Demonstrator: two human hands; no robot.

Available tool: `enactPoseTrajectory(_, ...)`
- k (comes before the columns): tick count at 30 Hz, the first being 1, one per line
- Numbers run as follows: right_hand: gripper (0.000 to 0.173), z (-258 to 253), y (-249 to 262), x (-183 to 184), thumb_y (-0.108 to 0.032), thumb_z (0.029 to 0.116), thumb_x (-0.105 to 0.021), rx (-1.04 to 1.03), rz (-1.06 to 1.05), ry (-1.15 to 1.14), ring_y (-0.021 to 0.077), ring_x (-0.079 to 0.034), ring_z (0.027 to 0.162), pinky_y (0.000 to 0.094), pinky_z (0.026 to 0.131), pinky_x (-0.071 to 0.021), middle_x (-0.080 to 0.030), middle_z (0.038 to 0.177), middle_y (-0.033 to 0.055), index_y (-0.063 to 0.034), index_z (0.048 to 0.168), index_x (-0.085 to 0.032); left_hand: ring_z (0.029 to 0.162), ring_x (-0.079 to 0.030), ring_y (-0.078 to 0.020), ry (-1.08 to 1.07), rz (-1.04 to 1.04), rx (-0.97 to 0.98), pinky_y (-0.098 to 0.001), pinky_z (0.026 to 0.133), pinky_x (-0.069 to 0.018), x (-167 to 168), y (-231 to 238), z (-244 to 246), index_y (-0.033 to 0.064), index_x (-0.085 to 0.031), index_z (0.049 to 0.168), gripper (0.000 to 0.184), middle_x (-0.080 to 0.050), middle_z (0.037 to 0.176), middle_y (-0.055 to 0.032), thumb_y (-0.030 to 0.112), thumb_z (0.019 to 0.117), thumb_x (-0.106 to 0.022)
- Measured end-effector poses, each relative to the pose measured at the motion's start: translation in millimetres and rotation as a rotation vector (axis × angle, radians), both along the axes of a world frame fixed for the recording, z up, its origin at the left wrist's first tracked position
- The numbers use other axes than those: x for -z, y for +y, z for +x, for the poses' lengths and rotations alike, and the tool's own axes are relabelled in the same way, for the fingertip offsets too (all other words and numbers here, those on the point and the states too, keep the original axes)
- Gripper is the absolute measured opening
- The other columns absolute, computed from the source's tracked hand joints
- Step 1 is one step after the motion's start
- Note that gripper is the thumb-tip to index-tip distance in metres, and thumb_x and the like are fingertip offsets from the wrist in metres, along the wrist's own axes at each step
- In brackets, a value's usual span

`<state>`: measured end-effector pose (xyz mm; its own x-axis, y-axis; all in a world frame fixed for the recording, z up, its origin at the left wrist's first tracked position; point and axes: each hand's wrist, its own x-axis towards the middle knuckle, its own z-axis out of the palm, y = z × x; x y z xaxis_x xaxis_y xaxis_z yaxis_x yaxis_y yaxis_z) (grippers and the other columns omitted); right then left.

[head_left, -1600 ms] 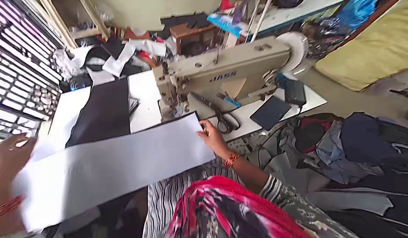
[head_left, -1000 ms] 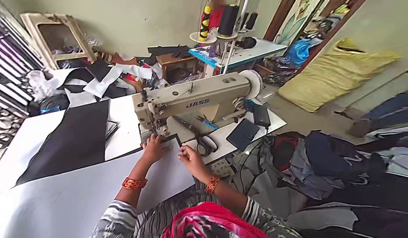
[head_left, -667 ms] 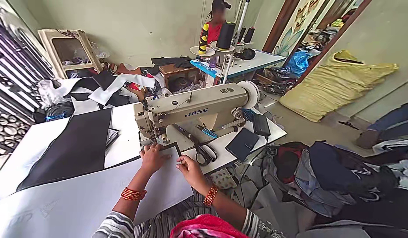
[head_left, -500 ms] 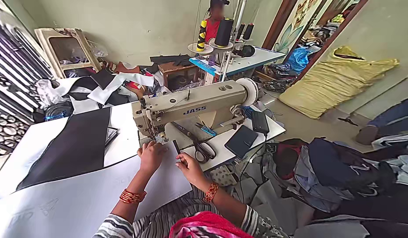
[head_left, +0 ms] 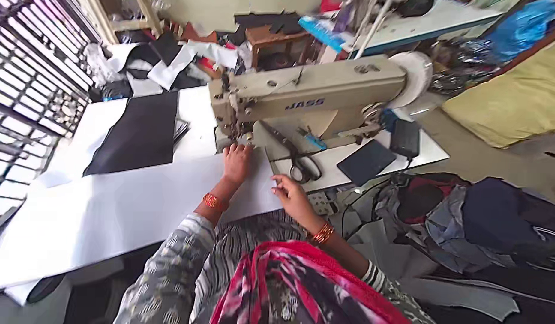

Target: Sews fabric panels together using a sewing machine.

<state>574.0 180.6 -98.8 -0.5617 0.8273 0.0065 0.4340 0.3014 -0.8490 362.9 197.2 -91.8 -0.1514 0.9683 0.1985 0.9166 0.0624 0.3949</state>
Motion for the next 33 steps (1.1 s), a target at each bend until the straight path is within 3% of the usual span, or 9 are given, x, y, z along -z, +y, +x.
enactPoseTrajectory(2,0.038,-0.7,-0.2,1.8,-0.012,0.1001,-0.061,0.031,0.035,-0.03,0.0137,-0.058,0.067,0.0293,0.067,-0.0503,-0.066,0.082,0.0099,0.0038,0.134,-0.06,0.118,-0.06,-0.0473,-0.069,-0.043,-0.041,-0.0669,0.103,-0.0392,1.1,2.5,-0.8,-0.0024,-0.071,0.113,0.025,-0.07,0.112,-0.0266,0.013,0.1036,-0.054)
enactPoseTrajectory(5,0.037,-0.8,1.5,3.6,-0.014,0.1,-0.062,0.056,0.061,-0.037,0.0087,-0.052,0.063,0.0241,0.062,-0.0458,-0.06,0.077,0.0058,0.0042,0.133,-0.06,0.114,-0.062,-0.046,-0.134,0.048,-0.022,-0.0645,0.1,-0.0412,-7.3,-1.6,2.8,-0.0006,-0.073,0.112,0.023,-0.07,0.112,-0.0253,0.014,0.1031,-0.058)
enactPoseTrajectory(8,0.037,-0.6,5.6,1.0,-0.014,0.1012,-0.061,0.063,0.013,-0.059,0.0095,-0.056,0.061,0.0247,0.059,-0.0506,-0.06,0.079,0.0062,0.0018,0.135,-0.061,0.105,-0.064,-0.0435,-0.148,0.154,0.021,-0.0623,0.093,-0.0453,-12.5,-4.5,5.5,0.0025,-0.075,0.105,0.016,-0.07,0.104,-0.0219,0.013,0.0988,-0.065)
enactPoseTrajectory(14,0.037,0.7,7.6,2.3,-0.015,0.1015,-0.061,0.063,-0.03,-0.066,0.0084,-0.054,0.06,0.0236,0.056,-0.0493,-0.059,0.077,0.005,0.001,0.135,-0.061,0.115,-0.061,-0.0442,-0.142,-0.058,-0.059,-0.0632,0.099,-0.0402,-16.9,16.0,10.3,0.0015,-0.076,0.106,0.024,-0.071,0.111,-0.0231,0.021,0.1026,-0.062)
enactPoseTrajectory(22,0.037,-0.4,9.9,1.4,-0.014,0.1021,-0.061,0.048,-0.094,-0.047,0.0075,-0.055,0.058,0.0223,0.054,-0.0498,-0.059,0.077,0.006,0.0028,0.135,-0.06,0.107,-0.067,-0.0413,-0.017,-0.108,-0.084,-0.0585,0.1,-0.0442,-25.7,18.4,24.3,-0.0001,-0.075,0.104,0.019,-0.072,0.105,-0.0234,0.014,0.1001,-0.064)
enactPoseTrajectory(24,0.038,-0.4,11.7,1.0,-0.015,0.1022,-0.061,0.045,-0.125,-0.032,0.0067,-0.056,0.057,0.0215,0.053,-0.0508,-0.059,0.077,0.0053,0.0029,0.136,-0.06,0.105,-0.067,-0.0438,-0.033,-0.119,-0.09,-0.0618,0.099,-0.0459,-26.6,19.2,25.7,-0.0001,-0.074,0.104,0.017,-0.071,0.104,-0.0249,0.014,0.0989,-0.066)
enactPoseTrajectory(27,0.038,-0.7,11.9,-0.2,-0.014,0.1022,-0.062,0.051,-0.163,-0.011,0.0059,-0.057,0.055,0.0212,0.052,-0.0517,-0.058,0.075,0.0041,0.0026,0.136,-0.059,0.112,-0.065,-0.0444,-0.087,-0.223,-0.129,-0.0625,0.104,-0.0419,-35.3,25.6,24.8,-0.0003,-0.074,0.111,0.023,-0.071,0.113,-0.0258,0.018,0.1011,-0.064)
enactPoseTrajectory(33,0.037,0.6,12.3,2.1,-0.014,0.1015,-0.062,0.046,-0.159,0.003,0.0058,-0.057,0.055,0.0211,0.052,-0.052,-0.059,0.075,0.0039,0.0022,0.135,-0.06,0.114,-0.064,-0.0466,-0.231,-0.2,-0.143,-0.064,0.104,-0.0422,-45.3,18.7,21.7,-0.0032,-0.073,0.111,0.024,-0.07,0.113,-0.0281,0.016,0.0981,-0.069)
